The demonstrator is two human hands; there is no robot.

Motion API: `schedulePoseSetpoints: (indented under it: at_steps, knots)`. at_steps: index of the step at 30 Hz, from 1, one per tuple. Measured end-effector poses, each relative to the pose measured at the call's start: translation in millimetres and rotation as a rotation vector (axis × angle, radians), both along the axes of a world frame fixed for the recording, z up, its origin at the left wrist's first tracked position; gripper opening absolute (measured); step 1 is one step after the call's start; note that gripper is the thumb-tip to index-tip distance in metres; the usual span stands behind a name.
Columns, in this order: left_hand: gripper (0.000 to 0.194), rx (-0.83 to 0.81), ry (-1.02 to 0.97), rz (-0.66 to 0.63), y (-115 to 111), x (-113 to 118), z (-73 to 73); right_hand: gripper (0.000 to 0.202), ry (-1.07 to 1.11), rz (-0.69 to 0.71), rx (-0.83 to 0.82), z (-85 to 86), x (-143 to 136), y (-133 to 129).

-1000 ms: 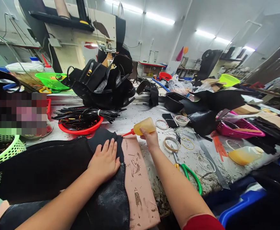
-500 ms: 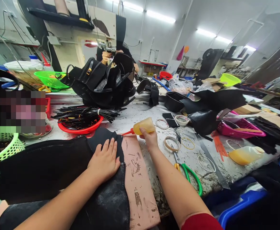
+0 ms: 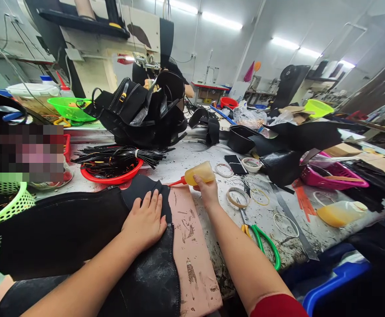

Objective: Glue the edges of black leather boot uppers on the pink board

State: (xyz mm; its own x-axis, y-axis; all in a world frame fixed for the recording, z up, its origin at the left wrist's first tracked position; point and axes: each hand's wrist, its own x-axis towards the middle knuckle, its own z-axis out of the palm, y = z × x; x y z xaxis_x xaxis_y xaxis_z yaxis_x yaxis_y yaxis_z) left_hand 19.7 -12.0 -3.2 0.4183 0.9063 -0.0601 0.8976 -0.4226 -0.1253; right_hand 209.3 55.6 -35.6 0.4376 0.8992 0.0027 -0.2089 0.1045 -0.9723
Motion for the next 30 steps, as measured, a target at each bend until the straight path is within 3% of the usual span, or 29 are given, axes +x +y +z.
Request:
schedulePoseSetpoints:
  at_steps: [30]
  knots:
    - [0.060,0.042,0.026,-0.018,0.6,2.2,-0.8,0.047,-0.020,0.061,-0.087,-0.2,11.0,-52.7]
